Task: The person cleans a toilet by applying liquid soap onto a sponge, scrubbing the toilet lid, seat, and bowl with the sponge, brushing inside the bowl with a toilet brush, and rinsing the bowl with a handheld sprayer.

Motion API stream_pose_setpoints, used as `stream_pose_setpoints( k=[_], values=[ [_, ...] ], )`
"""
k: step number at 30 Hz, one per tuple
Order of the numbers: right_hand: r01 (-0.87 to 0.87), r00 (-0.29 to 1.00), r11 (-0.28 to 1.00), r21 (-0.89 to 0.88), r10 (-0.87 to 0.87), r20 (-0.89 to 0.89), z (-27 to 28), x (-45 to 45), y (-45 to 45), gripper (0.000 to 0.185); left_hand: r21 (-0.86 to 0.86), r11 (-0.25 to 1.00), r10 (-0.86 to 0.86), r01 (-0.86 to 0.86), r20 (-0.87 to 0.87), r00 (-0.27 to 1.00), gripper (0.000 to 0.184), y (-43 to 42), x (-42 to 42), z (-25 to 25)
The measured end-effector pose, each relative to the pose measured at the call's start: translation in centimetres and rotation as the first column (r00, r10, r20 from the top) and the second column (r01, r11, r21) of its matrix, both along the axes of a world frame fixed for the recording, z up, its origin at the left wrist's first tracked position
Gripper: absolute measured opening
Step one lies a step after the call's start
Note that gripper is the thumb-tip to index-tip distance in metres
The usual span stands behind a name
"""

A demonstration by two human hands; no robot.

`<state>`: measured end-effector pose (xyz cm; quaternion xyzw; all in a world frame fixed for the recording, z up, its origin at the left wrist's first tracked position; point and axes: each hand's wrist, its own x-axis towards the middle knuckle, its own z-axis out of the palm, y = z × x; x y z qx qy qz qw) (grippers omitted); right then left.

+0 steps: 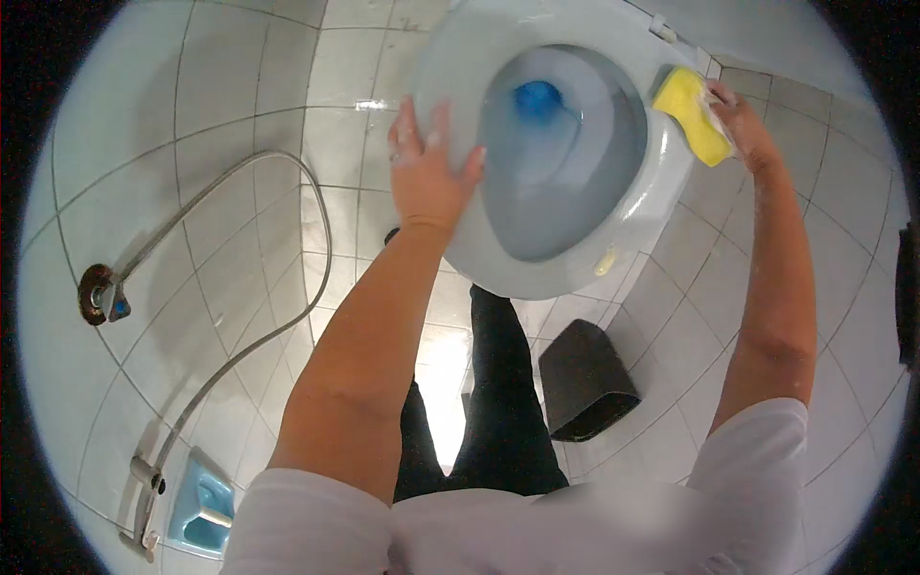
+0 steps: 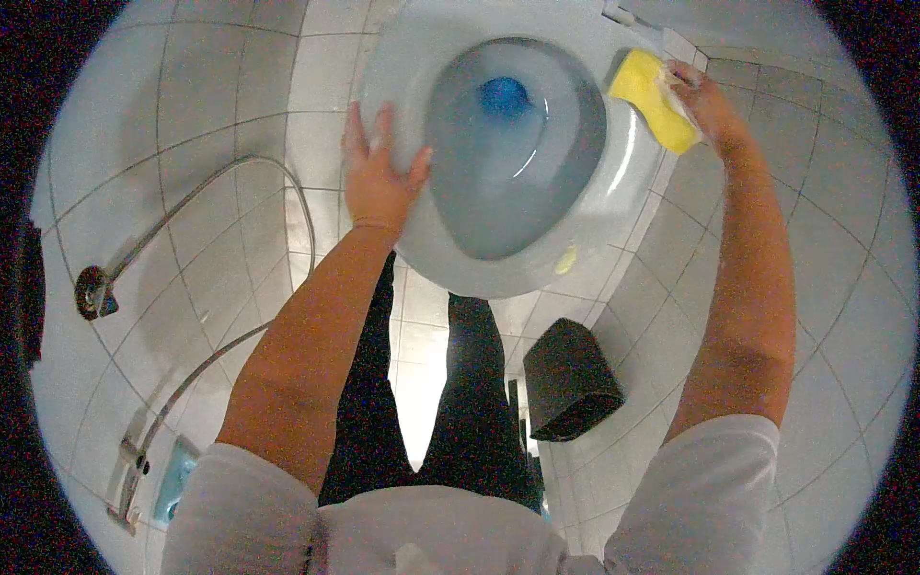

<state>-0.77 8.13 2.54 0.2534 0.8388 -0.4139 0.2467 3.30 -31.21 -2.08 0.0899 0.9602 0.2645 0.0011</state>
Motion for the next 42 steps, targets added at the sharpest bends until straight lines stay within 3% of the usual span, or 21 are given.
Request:
stream_pose_setpoints(
  k=[2,4,5,7,8,10,13,16,18,19,20,22,23,26,28,31,33,37,40,41,42],
  values=[
    [-0.142,0.99,0.99,0.028,0.142,-0.018,0.4,-0.4,-0.2,0.04,-0.009,1.0,-0.001,0.001,-0.009,1.0,0.067,0.0,0.0,0.0],
    [-0.275,0.841,0.769,0.576,0.484,-0.244,0.9,-0.2,-1.5,0.041,-0.02,1.0,-0.005,0.004,-0.017,1.0,0.067,-0.1,0.1,0.1],
    [-0.275,0.839,0.77,0.576,0.485,-0.248,1.3,0.2,-3.6,0.041,-0.032,0.999,-0.01,0.01,0.0,1.0,0.067,-0.1,0.1,0.1],
    [-0.316,0.582,0.303,0.899,0.81,-0.068,1.2,1.9,-8.4,0.045,-0.047,0.999,-0.018,0.019,0.016,1.0,0.067,-0.1,-0.1,0.1],
    [-0.32,0.592,0.309,0.896,0.803,-0.066,-0.1,2.7,-7.7,0.045,-0.047,0.999,-0.021,0.021,0.009,1.0,0.067,0.0,0.1,0.2],
    [-0.155,0.635,0.571,0.806,0.683,-0.362,-3.0,2.4,-6.0,0.053,-0.055,0.998,-0.01,0.009,-0.004,1.0,0.067,-0.1,-0.1,0.1],
    [-0.222,0.649,0.636,0.739,0.662,-0.375,-2.0,3.5,-6.8,0.062,-0.046,0.999,-0.023,0.023,-0.002,1.0,0.068,0.1,0.2,0.3],
    [-0.386,0.681,0.57,0.726,0.706,-0.193,-2.4,9.4,-8.6,0.065,-0.061,0.998,-0.018,0.02,0.026,0.999,0.067,0.1,0.2,0.4],
    [-0.583,0.57,0.413,0.7,0.822,-0.011,-2.8,14.5,-10.8,0.05,-0.058,0.998,-0.007,0.008,0.013,1.0,0.067,0.0,0.1,0.1],
    [-0.667,0.564,0.477,0.572,0.825,-0.031,-2.5,16.9,-13.2,0.041,-0.057,0.998,-0.003,0.003,0.013,1.0,0.067,0.0,0.1,0.2],
    [-0.612,0.657,0.638,0.467,0.739,-0.148,-3.5,19.6,-15.8,0.034,-0.05,0.999,-0.009,0.01,0.02,1.0,0.067,-0.1,0.0,0.4],
    [-0.656,0.678,0.678,0.33,0.722,-0.135,-3.0,21.5,-22.3,0.03,-0.036,0.999,-0.015,0.016,0.031,0.999,0.066,0.0,0.1,0.4],
    [-0.556,0.666,0.728,0.401,0.679,-0.309,-2.9,21.6,-25.4,0.033,-0.049,0.999,-0.005,0.004,-0.015,1.0,0.063,0.1,0.0,0.2],
    [-0.493,0.756,0.786,0.372,0.599,-0.265,-1.6,19.1,-29.0,0.035,-0.031,1.0,0.003,-0.006,-0.084,0.996,0.058,0.0,-0.1,-0.4],
    [-0.345,0.874,0.938,0.032,0.333,-0.354,-2.1,19.0,-27.5,0.04,-0.005,1.0,-0.004,0.003,-0.102,0.995,0.055,-0.4,0.0,-0.9],
    [-0.575,0.792,0.802,0.164,0.595,-0.137,-1.0,20.6,-23.3,0.042,0.003,1.0,0.013,-0.013,-0.061,0.998,0.046,-0.7,0.0,-1.1],
    [-0.637,0.672,0.568,0.52,0.74,0.015,0.6,20.2,-22.6,0.038,0.149,0.984,0.092,-0.103,0.078,0.993,0.042,-0.6,0.1,-0.8],
    [-0.653,0.541,0.64,0.405,0.769,-0.341,-2.5,19.9,-27.5,0.037,0.288,0.935,0.167,-0.204,0.149,0.975,0.036,-1.0,0.0,-0.8],
    [-0.58,0.33,0.562,0.59,0.824,-0.461,-4.8,13.1,-31.4,0.032,0.514,0.802,0.147,-0.306,0.326,0.934,0.04,-2.6,-1.2,-0.3],
    [-0.515,0.4,0.658,0.549,0.751,-0.525,-5.9,10.8,-31.6,0.026,0.758,0.331,0.151,-0.561,0.545,0.825,0.044,-3.3,-3.3,2.2],
    [-0.493,0.426,0.645,0.584,0.764,-0.484,-7.6,7.6,-30.7,0.025,0.682,-0.242,0.021,-0.69,0.714,0.699,0.049,-3.8,-4.3,3.4]
  ],
)
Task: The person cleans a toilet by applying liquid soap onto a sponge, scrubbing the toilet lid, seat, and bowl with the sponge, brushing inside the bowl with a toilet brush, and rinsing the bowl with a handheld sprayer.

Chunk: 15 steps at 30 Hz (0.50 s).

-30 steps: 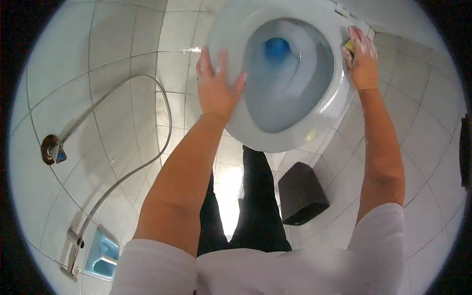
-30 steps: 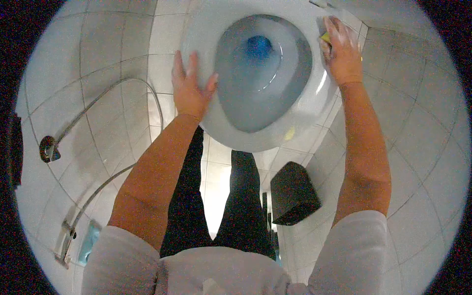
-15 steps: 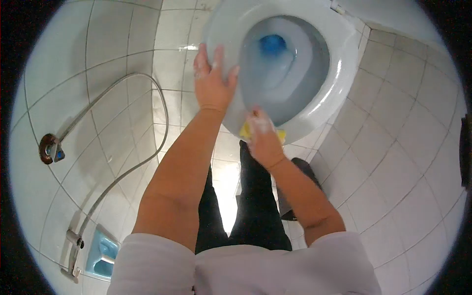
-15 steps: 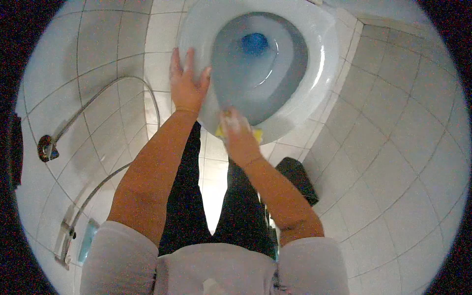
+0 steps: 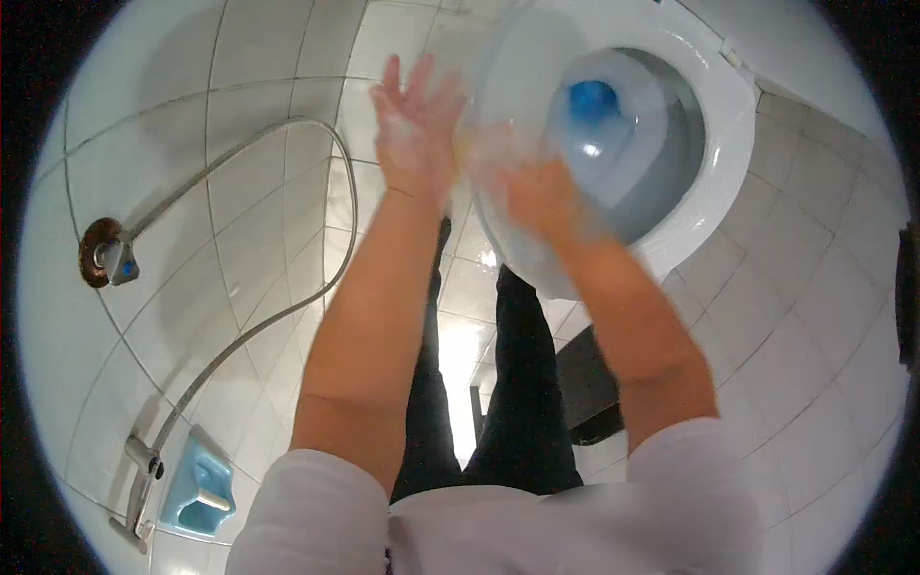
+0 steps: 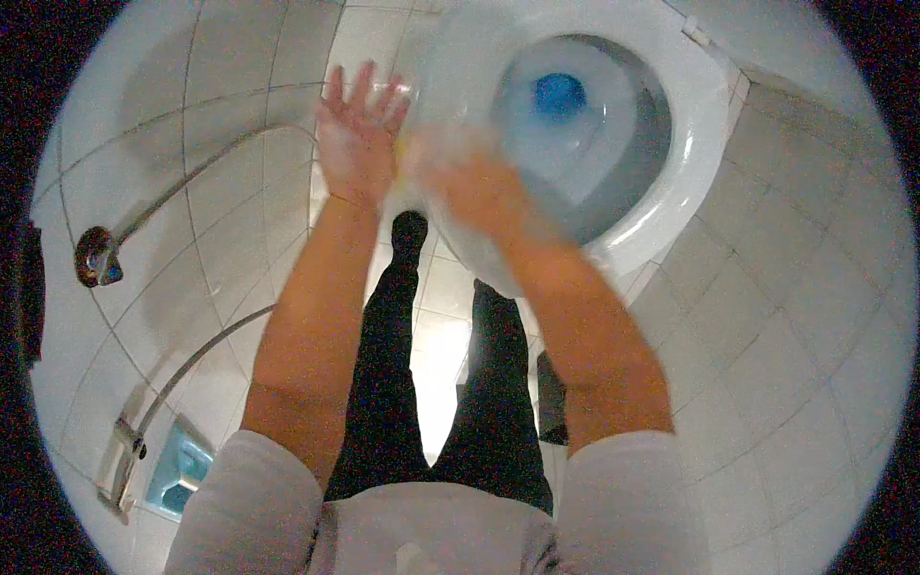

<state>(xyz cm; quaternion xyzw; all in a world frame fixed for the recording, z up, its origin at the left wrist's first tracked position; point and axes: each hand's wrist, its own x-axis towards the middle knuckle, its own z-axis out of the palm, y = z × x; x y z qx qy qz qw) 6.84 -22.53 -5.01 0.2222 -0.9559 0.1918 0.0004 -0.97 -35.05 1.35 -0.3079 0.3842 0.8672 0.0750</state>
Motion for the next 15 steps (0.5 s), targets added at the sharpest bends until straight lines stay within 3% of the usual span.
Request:
stream_pose_setpoints(
  k=[1,2,3,5,6,7,8,9,10,12,13,15],
  values=[
    [0.102,0.994,0.952,0.288,-0.09,-0.055,0.5,-3.6,0.7,0.029,-0.003,1.0,0.006,-0.006,0.004,1.0,0.049,-0.4,-0.1,-0.3],
    [0.349,0.929,0.928,0.134,-0.361,0.078,-1.0,-7.5,1.7,0.033,-0.087,0.986,-0.15,0.145,-0.05,0.987,0.051,-0.7,-0.4,-0.8],
    [0.367,0.921,0.921,0.129,-0.34,-0.192,0.1,-11.1,3.2,0.033,-0.176,0.94,-0.31,0.291,-0.089,0.947,0.054,-1.0,-0.5,-1.1],
    [0.458,0.885,0.889,-0.006,-0.456,-0.094,4.4,-14.5,3.3,0.046,-0.223,0.916,-0.354,0.335,-0.054,0.934,0.054,0.6,0.3,-1.1],
    [0.458,0.885,0.889,0.004,-0.456,-0.093,3.7,-13.4,3.1,0.046,-0.272,0.905,-0.342,0.327,-0.007,0.94,0.054,1.5,1.1,-0.8],
    [0.409,0.913,0.908,0.088,-0.407,-0.04,2.2,-11.7,2.7,0.042,-0.322,0.893,-0.323,0.315,0.029,0.946,0.055,2.1,1.2,-0.6],
    [0.352,0.933,0.921,0.169,-0.359,0.008,0.6,-10.1,2.2,0.038,-0.251,0.934,-0.269,0.256,-0.019,0.963,0.057,1.5,1.4,-1.7],
    [0.345,0.933,0.938,-0.014,-0.341,0.117,0.5,-6.0,0.4,0.038,-0.244,0.937,-0.266,0.251,-0.031,0.963,0.057,1.0,1.4,-1.8],
    [0.082,0.996,0.988,0.13,-0.087,0.037,-0.2,-0.7,0.0,0.036,-0.142,0.966,-0.22,0.218,0.004,0.976,0.057,0.4,1.7,-1.5],
    [-0.022,0.97,0.985,-0.168,0.062,0.237,3.4,2.6,-0.8,0.042,0.026,0.981,-0.192,0.19,0.163,0.968,0.055,-1.2,2.6,-1.9],
    [-0.014,0.97,0.987,-0.16,0.052,0.236,2.8,2.1,-0.1,0.042,0.034,0.98,-0.201,0.198,0.161,0.966,0.055,-1.0,3.7,-2.3],
    [-0.011,0.998,0.983,0.185,0.021,-0.051,-0.2,-1.7,2.1,0.037,-0.061,0.901,-0.424,0.43,0.091,0.901,0.052,-0.7,5.8,-2.5]
  ],
)
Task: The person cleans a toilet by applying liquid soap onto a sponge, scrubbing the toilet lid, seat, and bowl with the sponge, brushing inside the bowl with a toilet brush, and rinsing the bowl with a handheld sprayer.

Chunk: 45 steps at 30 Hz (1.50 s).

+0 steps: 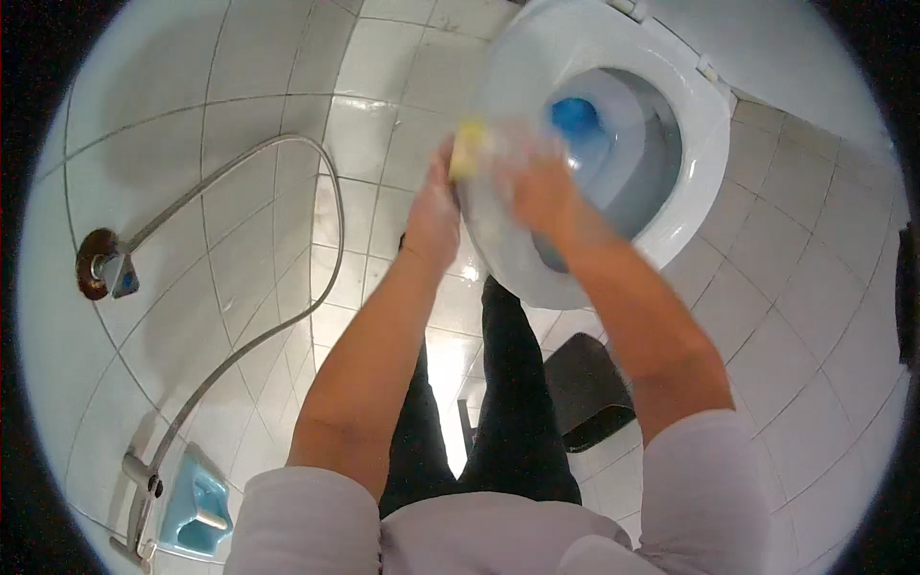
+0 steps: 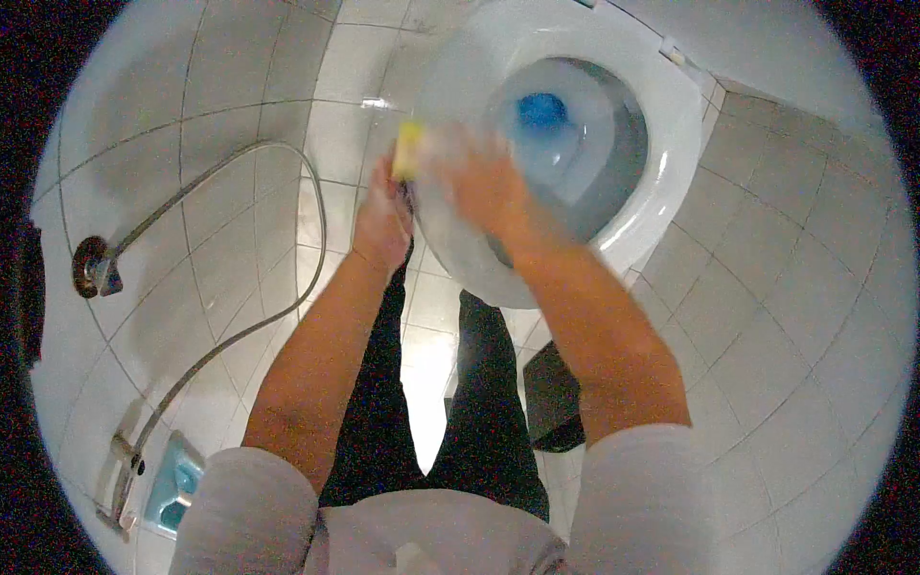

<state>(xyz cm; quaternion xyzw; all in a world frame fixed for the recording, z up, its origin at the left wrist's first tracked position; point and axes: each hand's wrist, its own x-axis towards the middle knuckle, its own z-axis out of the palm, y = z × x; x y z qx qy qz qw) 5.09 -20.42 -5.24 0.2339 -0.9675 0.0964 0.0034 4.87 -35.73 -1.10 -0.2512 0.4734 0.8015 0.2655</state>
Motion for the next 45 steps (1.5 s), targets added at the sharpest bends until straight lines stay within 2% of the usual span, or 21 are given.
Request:
stream_pose_setpoints(
  k=[1,3,4,7,9,11,13,15,16,18,22,24,28,31,32,34,35,37,40,44,45],
  values=[
    [0.184,0.982,0.982,-0.043,-0.185,-0.032,-0.8,-4.0,0.8,0.038,0.001,1.0,-0.004,0.004,-0.001,1.0,0.052,0.4,1.0,0.3],
    [0.5,0.845,0.852,-0.152,-0.519,-0.129,1.9,-11.6,1.7,0.036,-0.437,0.868,-0.216,0.235,0.094,0.972,0.052,1.5,3.0,0.9],
    [0.624,0.727,0.75,-0.22,-0.661,-0.187,3.4,-13.5,1.5,0.035,-0.442,0.866,-0.216,0.234,0.092,0.972,0.052,2.0,4.2,0.9],
    [0.582,0.813,0.805,-0.111,-0.581,0.047,1.9,-11.3,-0.6,0.042,-0.467,0.87,-0.113,0.156,0.119,0.986,0.053,3.1,7.6,2.3],
    [0.398,0.915,0.915,-0.074,-0.388,0.113,2.9,-4.5,-2.8,0.045,-0.183,0.978,0.154,-0.099,0.32,0.935,0.052,3.3,8.2,4.0],
    [0.318,0.94,0.898,-0.306,-0.254,0.229,2.9,3.3,-3.9,0.04,-0.058,0.981,0.192,-0.183,0.368,0.91,0.051,2.0,8.4,3.7],
    [0.234,0.849,0.963,-0.136,-0.134,0.511,6.5,10.0,-2.7,0.036,0.16,0.956,0.152,-0.248,0.455,0.878,0.048,0.2,9.4,1.8],
    [0.181,0.891,0.931,-0.318,-0.018,0.454,5.3,14.7,0.9,0.033,0.065,0.981,0.126,-0.181,0.493,0.861,0.047,0.9,8.5,3.2],
    [0.181,0.893,0.932,-0.315,-0.022,0.449,5.8,15.1,2.7,0.033,-0.032,0.993,0.114,-0.115,0.534,0.838,0.046,1.4,8.1,3.8],
    [0.175,0.829,0.984,0.018,-0.157,0.537,6.8,15.1,4.9,0.035,-0.09,0.994,0.094,-0.054,0.542,0.835,0.046,2.2,8.5,3.8],
    [0.228,0.839,0.973,0.019,-0.206,0.504,6.2,11.9,3.0,0.034,-0.163,0.987,0.1,-0.009,0.556,0.825,0.045,2.9,10.0,2.6],
    [0.469,0.578,0.876,0.114,-0.403,0.71,6.1,10.1,-0.1,0.034,-0.155,0.988,0.11,-0.026,0.564,0.818,0.045,3.5,10.4,3.0],
    [0.62,0.561,0.78,0.084,-0.516,0.647,6.3,10.9,-1.6,0.033,-0.136,0.989,0.124,-0.053,0.594,0.794,0.048,3.8,10.5,3.3],
    [0.074,0.923,0.997,-0.032,-0.057,0.381,6.0,13.8,5.9,0.035,-0.285,0.951,0.033,0.119,0.476,0.879,0.058,4.1,9.5,3.4],
    [-0.135,0.945,0.989,-0.062,0.148,0.291,6.6,13.6,9.1,0.036,-0.285,0.952,0.037,0.116,0.479,0.877,0.058,4.3,9.4,2.9],
    [-0.274,0.763,0.961,-0.045,0.246,0.597,7.0,9.7,14.5,0.036,-0.506,0.805,-0.151,0.311,0.332,0.931,0.084,4.7,8.9,1.4],
    [-0.396,0.772,0.907,0.146,0.243,0.587,8.0,6.9,16.2,0.036,-0.505,0.806,-0.146,0.309,0.337,0.93,0.084,5.0,8.4,1.6],
    [-0.31,0.862,0.903,0.298,0.135,0.489,7.2,1.3,20.5,0.047,-0.719,0.598,-0.243,0.355,0.26,0.935,0.096,5.8,7.2,2.5],
    [-0.32,0.935,0.776,0.544,0.164,0.316,8.4,-8.4,19.7,0.044,-0.726,0.6,-0.216,0.337,0.258,0.942,0.098,5.7,7.1,1.0],
    [-0.17,0.982,0.863,0.477,0.109,0.154,8.5,-12.3,13.9,0.039,-0.726,0.605,-0.207,0.326,0.252,0.945,0.099,5.7,7.4,0.7],
    [-0.131,0.99,0.889,0.44,0.092,0.108,7.4,-11.5,14.6,0.034,-0.77,0.577,-0.242,0.272,0.157,0.957,0.097,5.6,7.9,0.1]
  ],
)
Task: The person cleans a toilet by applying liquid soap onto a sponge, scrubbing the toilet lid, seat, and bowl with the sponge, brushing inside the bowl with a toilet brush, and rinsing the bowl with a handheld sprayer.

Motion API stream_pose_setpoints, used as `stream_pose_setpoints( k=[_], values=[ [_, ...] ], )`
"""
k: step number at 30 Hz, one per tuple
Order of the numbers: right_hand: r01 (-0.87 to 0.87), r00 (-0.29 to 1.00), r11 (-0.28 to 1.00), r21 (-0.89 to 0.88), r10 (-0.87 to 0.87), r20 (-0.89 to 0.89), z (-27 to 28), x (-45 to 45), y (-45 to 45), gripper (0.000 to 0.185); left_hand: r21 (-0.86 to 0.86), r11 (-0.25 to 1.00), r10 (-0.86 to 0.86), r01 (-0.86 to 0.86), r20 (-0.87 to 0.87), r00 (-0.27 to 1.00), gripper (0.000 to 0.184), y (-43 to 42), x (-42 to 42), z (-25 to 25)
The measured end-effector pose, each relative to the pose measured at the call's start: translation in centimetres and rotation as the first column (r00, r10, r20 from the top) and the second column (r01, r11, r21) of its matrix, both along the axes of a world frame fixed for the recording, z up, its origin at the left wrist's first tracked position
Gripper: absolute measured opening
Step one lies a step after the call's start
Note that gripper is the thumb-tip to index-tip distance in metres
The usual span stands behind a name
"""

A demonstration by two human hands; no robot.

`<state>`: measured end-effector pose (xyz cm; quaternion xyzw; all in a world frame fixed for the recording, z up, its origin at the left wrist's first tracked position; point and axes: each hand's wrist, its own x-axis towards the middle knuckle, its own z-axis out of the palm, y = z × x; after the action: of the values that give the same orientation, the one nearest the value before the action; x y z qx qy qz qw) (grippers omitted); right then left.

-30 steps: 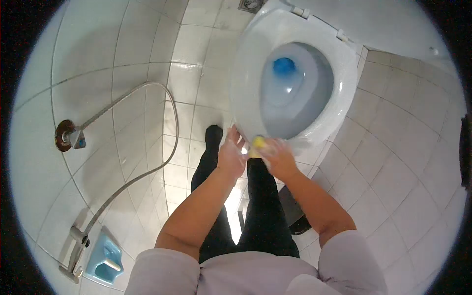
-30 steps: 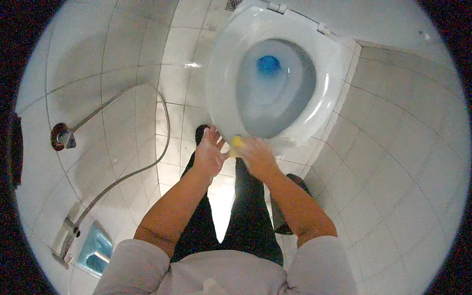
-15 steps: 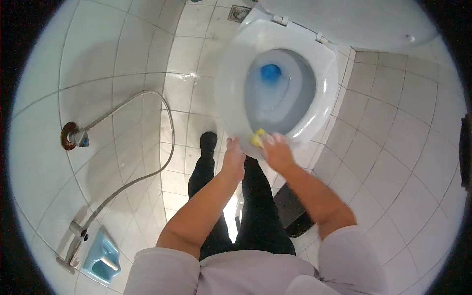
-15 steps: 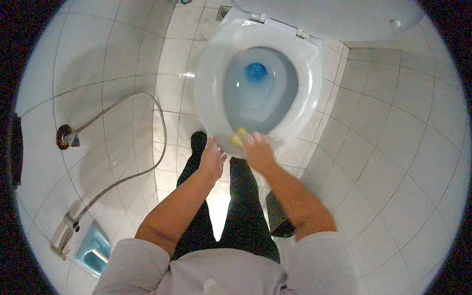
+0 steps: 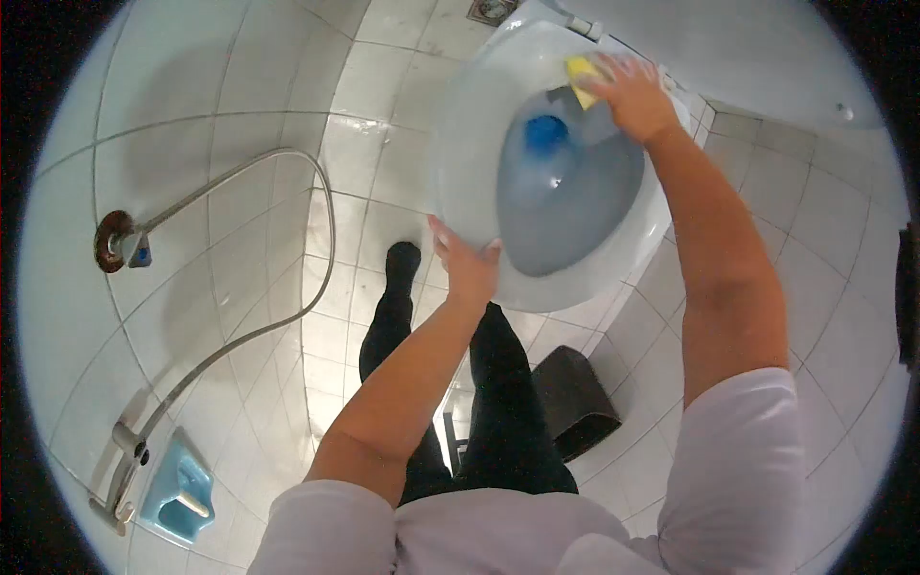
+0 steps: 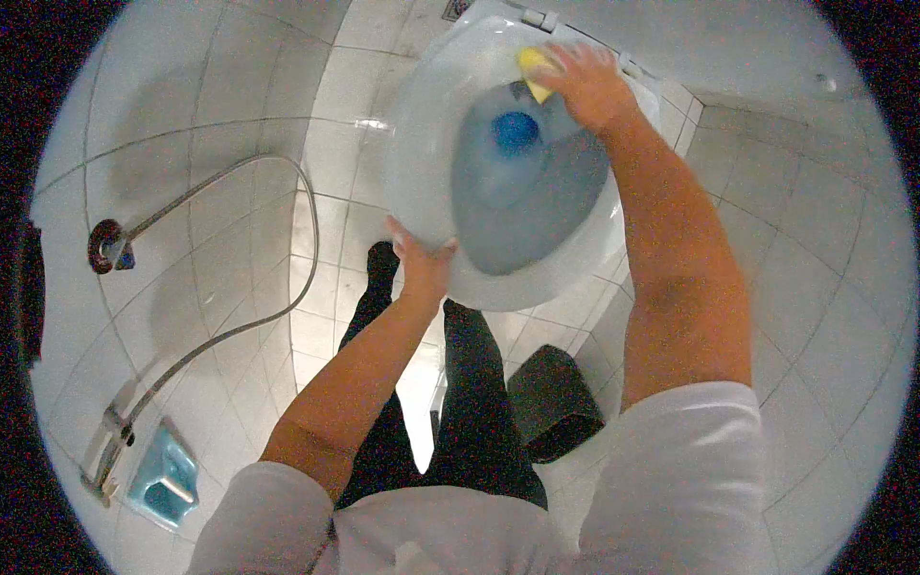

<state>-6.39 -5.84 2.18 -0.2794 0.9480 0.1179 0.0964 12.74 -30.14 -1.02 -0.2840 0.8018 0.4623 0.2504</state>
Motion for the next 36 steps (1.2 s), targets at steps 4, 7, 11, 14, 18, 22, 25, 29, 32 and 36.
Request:
stream_pose_setpoints(
  k=[4,7,11,14,18,22,25,29,32,36],
  values=[
    [0.196,0.912,0.975,0.107,-0.221,0.346,-1.2,10.2,2.0,0.032,-0.058,0.996,-0.084,0.07,-0.29,0.953,0.078,-0.3,0.1,0.0],
    [0.269,0.841,0.963,0.026,-0.247,0.481,-0.3,17.2,-1.4,0.043,-0.574,0.458,-0.883,0.679,-0.205,0.423,0.053,-2.0,-2.1,2.8],
    [0.496,0.741,0.863,-0.096,-0.363,0.565,-0.4,22.7,-10.2,0.043,-0.579,0.41,-0.908,0.705,-0.332,0.255,0.038,-1.4,-2.6,2.3],
    [0.625,0.623,0.773,-0.107,-0.412,0.664,0.2,21.2,-11.7,0.044,-0.59,0.311,-0.95,0.746,-0.223,0.219,0.036,-2.3,-4.0,3.5],
    [0.714,0.358,0.7,0.0,-0.365,0.86,7.8,17.5,-10.8,0.04,-0.451,0.13,-0.974,0.883,-0.225,0.029,0.045,-3.4,-6.9,9.5],
    [0.702,0.235,0.7,-0.136,-0.046,0.971,15.4,13.2,-5.8,0.047,-0.427,-0.018,-0.868,0.904,-0.442,-0.226,0.051,-3.6,-10.4,18.2],
    [0.691,0.45,0.649,-0.319,-0.04,0.892,21.8,9.7,-2.7,0.048,-0.509,-0.043,-0.777,0.86,-0.524,-0.348,0.046,-1.9,-13.5,22.6],
    [0.616,0.732,0.181,-0.767,-0.493,0.471,28.5,6.5,2.7,0.046,-0.666,0.083,-0.79,0.741,-0.498,-0.358,0.039,1.7,-19.0,26.0],
    [0.251,0.651,-0.256,-0.933,-0.669,0.359,30.7,5.6,8.8,0.052,-0.647,0.497,-0.687,0.578,-0.7,-0.194,0.029,6.1,-23.3,28.1],
    [0.097,0.414,0.357,-0.929,-0.864,-0.288,26.2,8.2,14.2,0.051,-0.641,0.675,-0.65,0.366,-0.751,-0.116,0.036,11.2,-28.8,29.5]
  ],
)
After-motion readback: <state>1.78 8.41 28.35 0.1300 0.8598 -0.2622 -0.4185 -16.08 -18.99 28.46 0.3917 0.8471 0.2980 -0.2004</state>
